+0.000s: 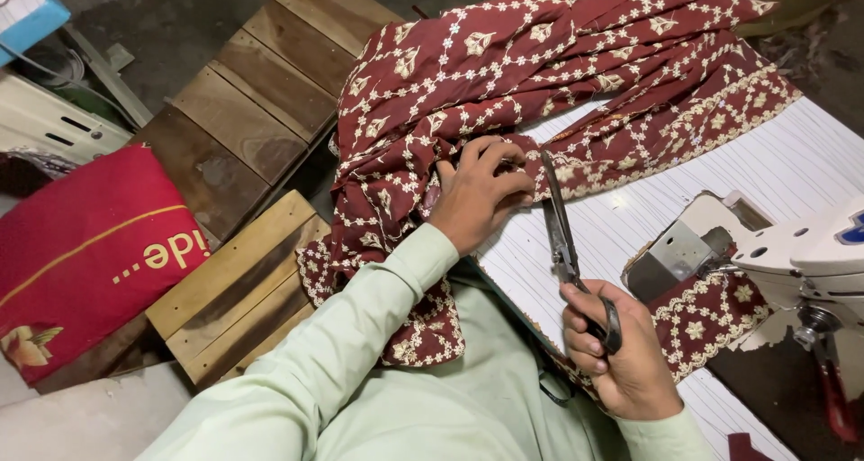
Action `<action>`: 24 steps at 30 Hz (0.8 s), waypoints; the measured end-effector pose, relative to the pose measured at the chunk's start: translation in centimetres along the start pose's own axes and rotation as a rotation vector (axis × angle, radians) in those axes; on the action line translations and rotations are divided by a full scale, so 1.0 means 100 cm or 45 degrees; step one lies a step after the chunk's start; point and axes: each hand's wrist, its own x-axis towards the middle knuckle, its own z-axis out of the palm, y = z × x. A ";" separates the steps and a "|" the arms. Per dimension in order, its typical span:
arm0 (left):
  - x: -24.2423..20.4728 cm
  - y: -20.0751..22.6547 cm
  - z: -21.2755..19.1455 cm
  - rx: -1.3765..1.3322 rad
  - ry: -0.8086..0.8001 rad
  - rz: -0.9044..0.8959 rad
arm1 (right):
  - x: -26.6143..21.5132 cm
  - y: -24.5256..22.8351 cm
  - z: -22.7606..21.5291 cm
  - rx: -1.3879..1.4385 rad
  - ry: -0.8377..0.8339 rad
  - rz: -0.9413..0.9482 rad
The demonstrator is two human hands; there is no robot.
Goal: The person uses shears to cut a piece of maroon fabric with a white floral pattern on a white table. After cutting, the person folds the fabric and places it on a wooden crate to the left.
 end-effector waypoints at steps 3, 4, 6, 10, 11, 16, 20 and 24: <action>0.001 -0.002 0.002 0.025 -0.039 -0.005 | 0.000 0.003 0.002 0.006 0.019 -0.009; 0.001 -0.002 0.002 0.025 -0.042 -0.007 | 0.002 0.004 0.001 0.007 0.019 -0.006; 0.001 -0.002 0.003 0.045 -0.029 0.006 | 0.006 0.005 -0.001 -0.003 0.005 -0.040; 0.002 0.002 0.000 0.070 -0.086 -0.005 | 0.016 -0.004 0.003 -0.003 -0.076 -0.043; 0.002 0.003 -0.001 0.082 -0.097 -0.012 | 0.018 -0.006 0.006 -0.006 -0.068 -0.050; 0.003 0.007 -0.006 0.115 -0.174 -0.024 | 0.021 -0.009 0.013 -0.013 -0.027 -0.021; 0.005 0.007 0.001 0.167 -0.083 0.003 | 0.019 -0.008 0.015 0.021 -0.025 -0.010; 0.025 0.009 0.000 0.297 -0.156 -0.040 | 0.019 -0.007 0.014 0.033 -0.051 -0.012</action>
